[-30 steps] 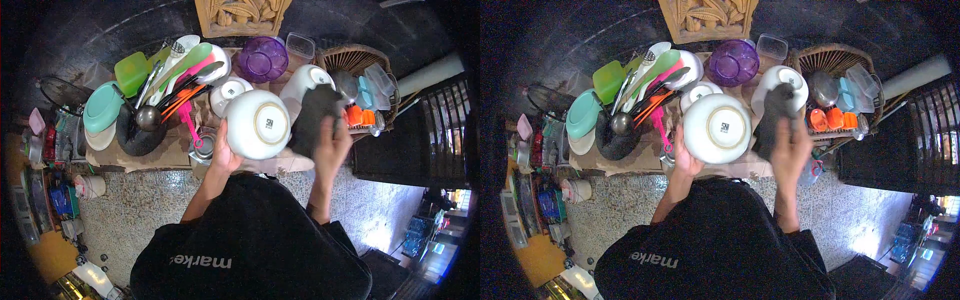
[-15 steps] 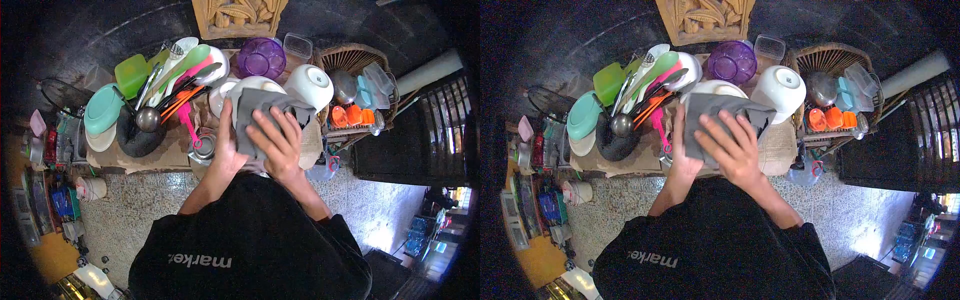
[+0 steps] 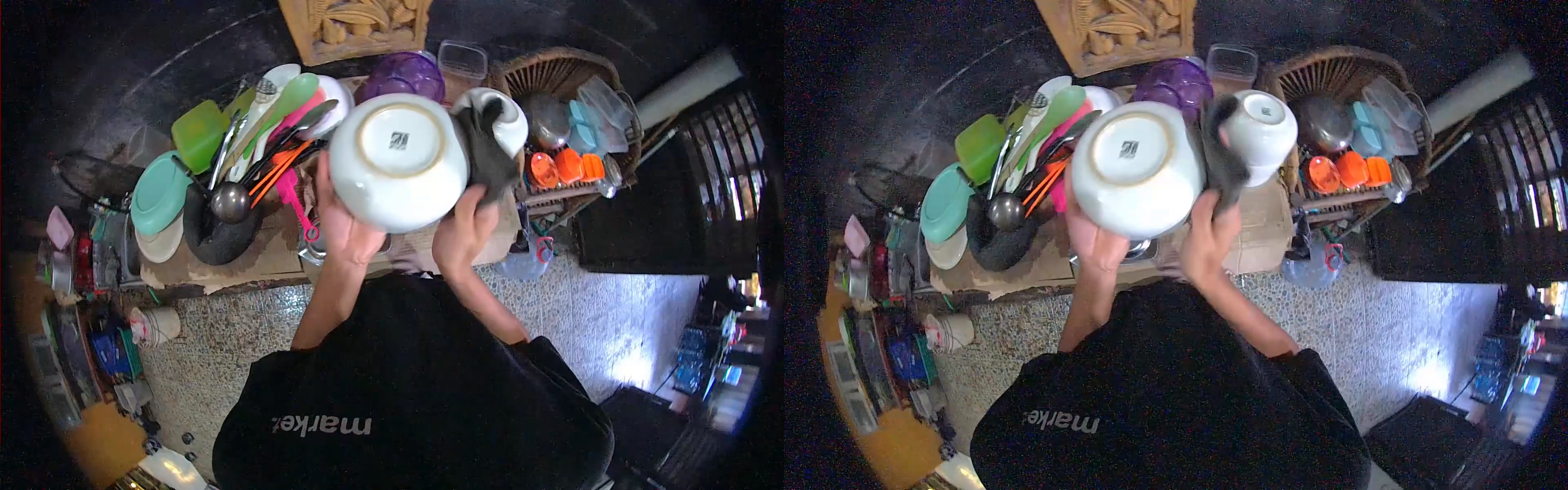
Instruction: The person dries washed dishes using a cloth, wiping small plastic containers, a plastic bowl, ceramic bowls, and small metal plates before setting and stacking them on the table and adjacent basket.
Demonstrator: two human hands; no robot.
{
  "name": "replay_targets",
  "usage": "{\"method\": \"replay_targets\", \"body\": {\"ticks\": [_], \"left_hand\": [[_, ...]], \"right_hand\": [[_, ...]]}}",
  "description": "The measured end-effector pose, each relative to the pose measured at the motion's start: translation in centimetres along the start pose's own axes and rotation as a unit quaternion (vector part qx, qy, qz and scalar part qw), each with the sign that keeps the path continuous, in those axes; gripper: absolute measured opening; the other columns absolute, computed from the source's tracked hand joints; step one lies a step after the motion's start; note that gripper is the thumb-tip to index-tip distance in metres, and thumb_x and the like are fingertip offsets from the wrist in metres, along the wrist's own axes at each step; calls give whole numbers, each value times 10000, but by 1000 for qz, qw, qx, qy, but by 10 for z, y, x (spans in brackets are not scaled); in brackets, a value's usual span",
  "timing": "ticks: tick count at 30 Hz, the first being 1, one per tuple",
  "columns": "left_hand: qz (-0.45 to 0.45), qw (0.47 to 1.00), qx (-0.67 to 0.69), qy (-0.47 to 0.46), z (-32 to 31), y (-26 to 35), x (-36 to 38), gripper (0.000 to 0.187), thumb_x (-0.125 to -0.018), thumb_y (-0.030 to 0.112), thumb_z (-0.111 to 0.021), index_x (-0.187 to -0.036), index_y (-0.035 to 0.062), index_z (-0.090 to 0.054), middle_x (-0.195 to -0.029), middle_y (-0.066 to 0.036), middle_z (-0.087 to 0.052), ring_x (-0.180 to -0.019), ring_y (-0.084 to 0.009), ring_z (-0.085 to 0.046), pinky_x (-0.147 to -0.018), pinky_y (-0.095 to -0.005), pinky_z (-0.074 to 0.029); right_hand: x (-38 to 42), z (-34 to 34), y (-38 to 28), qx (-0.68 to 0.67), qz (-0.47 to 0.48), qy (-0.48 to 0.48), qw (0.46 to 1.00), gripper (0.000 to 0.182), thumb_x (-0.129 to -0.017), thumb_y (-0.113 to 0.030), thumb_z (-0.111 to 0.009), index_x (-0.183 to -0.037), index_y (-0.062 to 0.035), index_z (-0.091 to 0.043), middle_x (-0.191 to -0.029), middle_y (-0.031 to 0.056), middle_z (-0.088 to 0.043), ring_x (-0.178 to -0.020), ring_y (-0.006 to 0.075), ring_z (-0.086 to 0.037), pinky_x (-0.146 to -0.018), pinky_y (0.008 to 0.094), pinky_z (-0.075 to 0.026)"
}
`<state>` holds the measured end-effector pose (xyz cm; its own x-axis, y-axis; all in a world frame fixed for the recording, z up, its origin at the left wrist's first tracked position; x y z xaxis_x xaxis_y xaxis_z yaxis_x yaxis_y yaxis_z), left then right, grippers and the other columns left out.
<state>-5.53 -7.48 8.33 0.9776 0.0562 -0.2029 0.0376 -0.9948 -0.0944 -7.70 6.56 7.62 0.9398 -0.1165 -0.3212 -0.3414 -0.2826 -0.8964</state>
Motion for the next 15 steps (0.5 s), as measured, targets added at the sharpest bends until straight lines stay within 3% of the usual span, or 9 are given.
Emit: {"method": "replay_targets", "body": {"ticks": [4,6,8,9,10,12,13,14,15], "left_hand": [[15,996,-87,9,5,5,21,578,-988,490,-382,-1414,101,-411,-1442,-125,-436,-1338,-310,-398,-1118,-563,-269],[29,994,-102,-12,13,2,31,577,-994,468,-388,-1414,72,-391,-1419,-143,-456,-1307,-302,-443,-1097,-527,-338],[109,988,-112,-3,25,-9,40,584,-1002,461,-379,-1410,43,-368,-1392,-153,-478,-1264,-281,-493,-1060,-471,-408],[120,986,-100,50,25,-17,42,603,-1000,483,-359,-1406,37,-358,-1357,-145,-507,-1229,-260,-527,-1037,-435,-438],[120,987,-98,49,28,-20,43,603,-1000,483,-359,-1406,37,-358,-1357,-145,-507,-1229,-260,-527,-1037,-435,-438],[132,988,-79,0,34,-26,44,623,-1009,492,-309,-1439,41,-311,-1407,-169,-448,-1302,-306,-445,-1095,-495,-352],[130,986,-104,29,32,-29,44,615,-1004,497,-324,-1433,57,-320,-1393,-149,-463,-1299,-285,-449,-1088,-478,-363],[129,986,-103,29,41,-29,48,615,-1004,497,-324,-1433,57,-320,-1393,-149,-463,-1299,-285,-449,-1088,-478,-363],[98,991,-83,39,57,-26,55,608,-1002,501,-331,-1427,66,-331,-1394,-140,-465,-1293,-276,-454,-1082,-473,-367]], "right_hand": [[-50,10,-1,-91,-236,-88,964,317,-1006,-221,-469,-1195,24,-536,-1109,78,-620,-969,121,-588,-852,286,-478],[-66,-1,-19,-66,-256,-213,941,262,-992,-219,-499,-1086,3,-599,-885,33,-641,-778,117,-604,-739,284,-501],[-83,1,-21,-13,-283,-386,878,257,-989,-215,-504,-1058,6,-617,-868,29,-649,-754,107,-600,-703,279,-492],[-89,-8,-23,94,-216,-464,854,272,-980,-218,-515,-1057,16,-628,-829,52,-653,-728,107,-587,-678,291,-484],[-89,-10,-29,97,-216,-464,854,272,-980,-218,-515,-1057,16,-628,-829,52,-653,-728,107,-587,-678,291,-484],[-78,-25,-47,336,-30,-543,769,283,-935,-248,-550,-1062,-9,-630,-950,170,-677,-867,317,-648,-792,406,-497],[-63,-30,-53,391,96,-486,775,263,-911,-219,-544,-1050,-14,-633,-1020,203,-653,-947,411,-605,-852,487,-465],[-52,-38,-72,415,113,-502,750,287,-872,-159,-570,-1097,14,-614,-1088,186,-639,-1115,375,-564,-978,450,-427],[-40,-42,-76,419,172,-497,740,303,-838,-160,-582,-1094,-3,-622,-1120,168,-634,-1136,349,-559,-1005,455,-411]]}}
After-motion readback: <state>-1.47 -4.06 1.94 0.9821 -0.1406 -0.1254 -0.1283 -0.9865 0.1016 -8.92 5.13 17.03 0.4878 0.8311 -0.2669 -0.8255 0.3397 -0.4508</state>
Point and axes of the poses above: each hand's wrist, its own x-axis away from the middle knuckle, its own z-axis out of the back of the hand, y = z × x, the point moved 3 cm from there along -x, towards the middle knuckle
